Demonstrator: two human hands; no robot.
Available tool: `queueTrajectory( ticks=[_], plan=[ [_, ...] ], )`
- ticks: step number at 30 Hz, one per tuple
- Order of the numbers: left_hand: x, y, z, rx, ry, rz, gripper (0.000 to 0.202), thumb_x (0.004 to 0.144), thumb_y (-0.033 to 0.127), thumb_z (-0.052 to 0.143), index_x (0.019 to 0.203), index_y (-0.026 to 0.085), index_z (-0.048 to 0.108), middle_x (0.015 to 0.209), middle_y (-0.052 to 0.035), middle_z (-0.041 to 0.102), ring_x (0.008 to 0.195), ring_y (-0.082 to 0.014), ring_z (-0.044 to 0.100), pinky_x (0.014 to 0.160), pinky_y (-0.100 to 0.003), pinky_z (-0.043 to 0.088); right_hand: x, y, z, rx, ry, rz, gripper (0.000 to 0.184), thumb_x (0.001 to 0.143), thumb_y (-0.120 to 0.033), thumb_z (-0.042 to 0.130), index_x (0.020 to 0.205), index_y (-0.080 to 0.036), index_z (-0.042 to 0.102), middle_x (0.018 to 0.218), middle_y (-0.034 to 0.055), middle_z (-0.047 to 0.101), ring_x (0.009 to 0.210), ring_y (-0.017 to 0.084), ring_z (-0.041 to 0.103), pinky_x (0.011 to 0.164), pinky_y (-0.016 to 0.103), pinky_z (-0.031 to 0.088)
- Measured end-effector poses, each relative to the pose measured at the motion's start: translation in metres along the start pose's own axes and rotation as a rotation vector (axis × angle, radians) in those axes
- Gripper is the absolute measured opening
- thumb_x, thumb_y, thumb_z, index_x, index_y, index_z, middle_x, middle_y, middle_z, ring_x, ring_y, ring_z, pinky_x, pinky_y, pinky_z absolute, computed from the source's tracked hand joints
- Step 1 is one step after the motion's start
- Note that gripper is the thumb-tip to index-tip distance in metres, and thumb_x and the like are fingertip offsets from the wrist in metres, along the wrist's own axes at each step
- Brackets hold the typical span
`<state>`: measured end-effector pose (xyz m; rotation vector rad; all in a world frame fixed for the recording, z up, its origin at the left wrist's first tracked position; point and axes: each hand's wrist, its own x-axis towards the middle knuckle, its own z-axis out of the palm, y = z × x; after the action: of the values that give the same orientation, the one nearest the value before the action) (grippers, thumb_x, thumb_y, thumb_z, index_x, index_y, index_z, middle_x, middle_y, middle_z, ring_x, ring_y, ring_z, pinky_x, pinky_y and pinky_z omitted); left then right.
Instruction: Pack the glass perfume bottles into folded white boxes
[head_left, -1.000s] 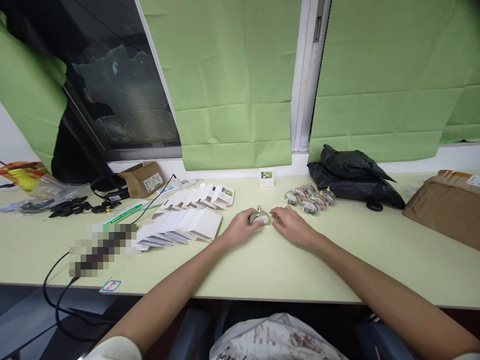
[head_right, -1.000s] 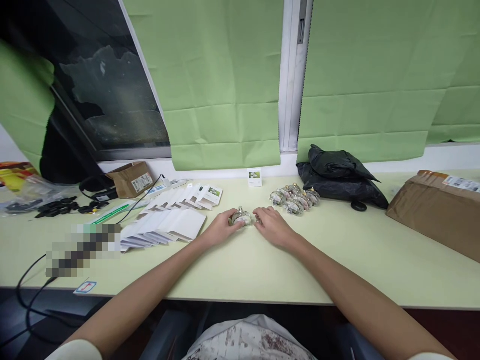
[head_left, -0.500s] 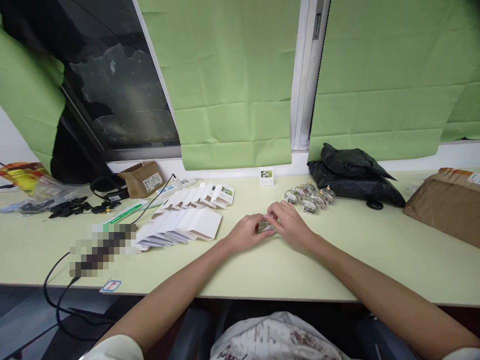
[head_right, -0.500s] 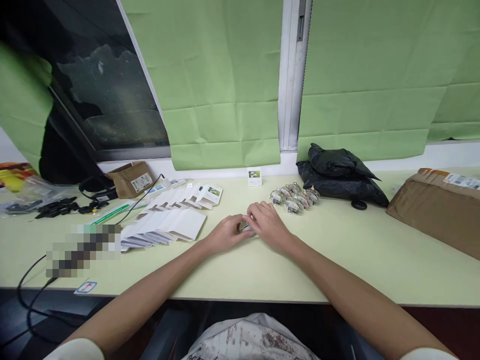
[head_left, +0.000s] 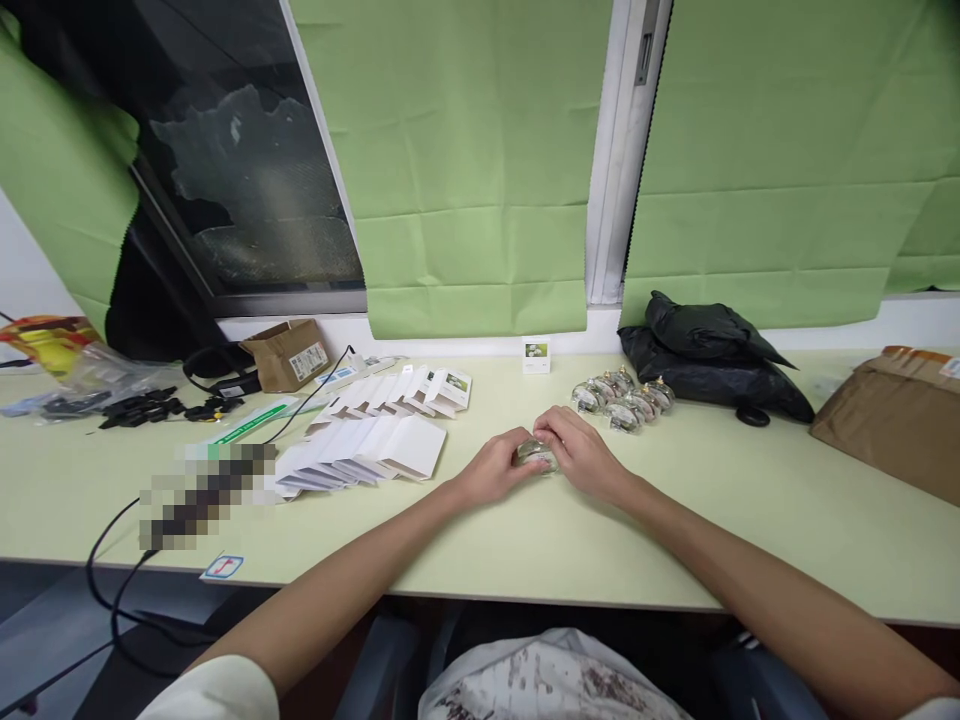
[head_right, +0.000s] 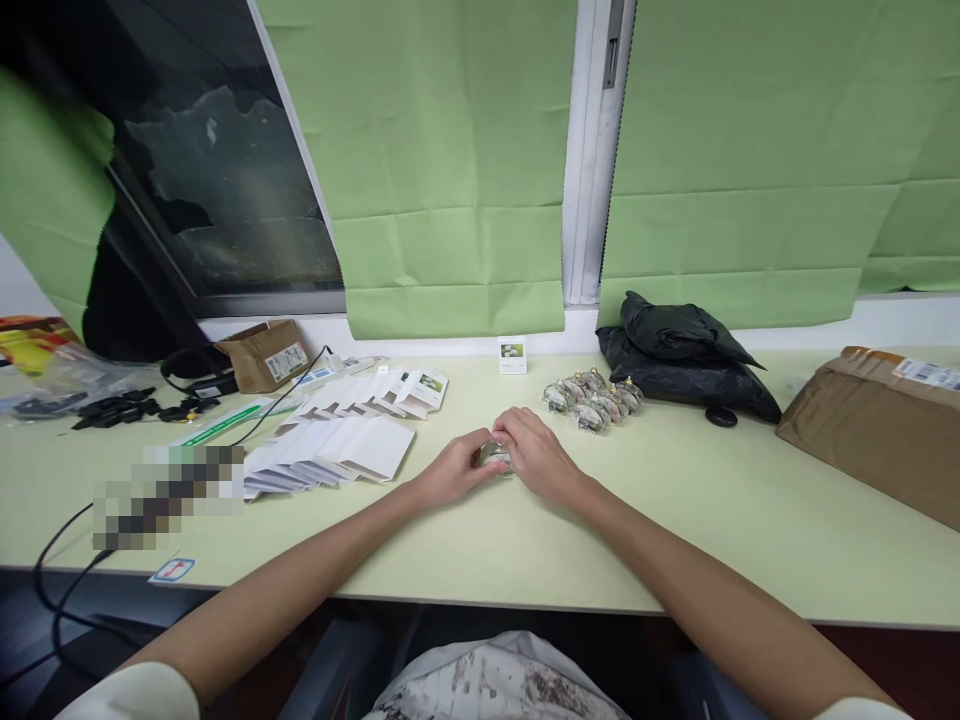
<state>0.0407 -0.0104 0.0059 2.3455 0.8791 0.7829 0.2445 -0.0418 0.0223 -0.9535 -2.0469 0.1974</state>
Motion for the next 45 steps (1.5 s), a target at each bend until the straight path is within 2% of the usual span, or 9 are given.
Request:
queueTrajectory(
  ticks=[7, 18, 20, 22, 24, 31, 38, 41, 45],
  plan=[
    [0.000, 0.001, -0.001, -0.018, -0.007, 0.021, 0.038, 0.095, 0.052, 0.065, 0.114, 0.019, 0.066, 0.087, 0.0006, 0.061, 0.073, -0.0144, 0.049, 0.067, -0.027, 0.038, -0.002, -0.001, 0.001, -0.012, 0.003, -0.021, 0.017, 0.109, -0.024, 0.040, 0.100, -0.022, 0.055, 0.096, 0.0062, 0.060, 0.092, 0.022, 0.053, 0.083, 0.036, 0.044],
    [-0.001, 0.001, 0.001, -0.021, -0.002, -0.002, 0.040, 0.093, 0.057, 0.066, 0.106, 0.019, 0.065, 0.086, 0.0000, 0.060, 0.074, -0.0154, 0.051, 0.066, -0.027, 0.038, 0.000, 0.000, -0.006, -0.035, -0.023, -0.077, 0.017, 0.108, -0.021, 0.040, 0.103, -0.023, 0.056, 0.096, 0.0064, 0.060, 0.093, 0.023, 0.054, 0.084, 0.037, 0.045],
    [-0.001, 0.002, 0.000, -0.024, 0.005, 0.003, 0.040, 0.093, 0.058, 0.066, 0.099, 0.019, 0.063, 0.084, 0.0007, 0.058, 0.073, -0.0150, 0.050, 0.065, -0.027, 0.037, 0.007, -0.004, -0.017, -0.032, 0.056, -0.081, 0.018, 0.109, -0.024, 0.040, 0.103, -0.023, 0.057, 0.095, 0.0060, 0.061, 0.091, 0.022, 0.055, 0.083, 0.037, 0.046],
    [-0.001, 0.004, -0.001, -0.021, 0.011, 0.002, 0.041, 0.092, 0.059, 0.066, 0.093, 0.019, 0.059, 0.082, 0.0019, 0.055, 0.071, -0.0141, 0.048, 0.064, -0.026, 0.035, 0.015, -0.006, -0.029, -0.054, 0.285, -0.041, 0.018, 0.109, -0.027, 0.041, 0.105, -0.023, 0.057, 0.096, 0.0062, 0.061, 0.091, 0.022, 0.056, 0.085, 0.037, 0.046],
    [-0.001, 0.005, -0.001, -0.019, 0.010, -0.007, 0.041, 0.092, 0.060, 0.067, 0.090, 0.020, 0.057, 0.080, 0.0030, 0.053, 0.069, -0.0132, 0.046, 0.063, -0.026, 0.033, 0.021, -0.002, -0.038, -0.097, 0.406, -0.009, 0.018, 0.110, -0.030, 0.040, 0.108, -0.023, 0.057, 0.099, 0.0068, 0.061, 0.093, 0.023, 0.057, 0.086, 0.038, 0.045],
    [-0.001, 0.010, -0.005, 0.029, 0.013, -0.026, 0.041, 0.092, 0.059, 0.067, 0.086, 0.020, 0.054, 0.079, 0.0029, 0.052, 0.069, -0.0133, 0.045, 0.063, -0.026, 0.033, 0.007, 0.042, -0.028, -0.310, -0.037, -0.010, 0.025, 0.110, -0.027, 0.032, 0.106, -0.020, 0.056, 0.100, 0.0097, 0.062, 0.096, 0.025, 0.057, 0.089, 0.038, 0.044],
    [0.000, 0.007, -0.018, 0.112, 0.020, -0.082, 0.041, 0.088, 0.060, 0.068, 0.083, 0.021, 0.057, 0.070, 0.0031, 0.052, 0.063, -0.0143, 0.045, 0.058, -0.027, 0.030, -0.003, 0.047, -0.027, -0.608, -0.395, 0.102, 0.021, 0.107, -0.015, 0.037, 0.107, -0.014, 0.058, 0.103, 0.0146, 0.065, 0.093, 0.025, 0.058, 0.080, 0.034, 0.042],
    [0.002, 0.001, -0.021, 0.114, 0.043, -0.091, 0.041, 0.087, 0.059, 0.069, 0.080, 0.021, 0.058, 0.067, 0.0036, 0.052, 0.062, -0.0141, 0.044, 0.057, -0.028, 0.029, -0.005, 0.046, -0.026, -0.679, -0.472, 0.094, 0.022, 0.106, -0.012, 0.038, 0.107, -0.013, 0.061, 0.103, 0.0159, 0.065, 0.095, 0.026, 0.060, 0.082, 0.034, 0.041],
    [0.008, -0.009, -0.024, 0.088, 0.070, -0.094, 0.041, 0.087, 0.061, 0.069, 0.083, 0.020, 0.062, 0.071, 0.0024, 0.055, 0.064, -0.0146, 0.047, 0.059, -0.028, 0.033, -0.005, 0.047, -0.026, -0.636, -0.475, 0.063, 0.022, 0.107, -0.016, 0.040, 0.106, -0.015, 0.062, 0.106, 0.0149, 0.065, 0.101, 0.026, 0.060, 0.088, 0.034, 0.042]
  ],
)
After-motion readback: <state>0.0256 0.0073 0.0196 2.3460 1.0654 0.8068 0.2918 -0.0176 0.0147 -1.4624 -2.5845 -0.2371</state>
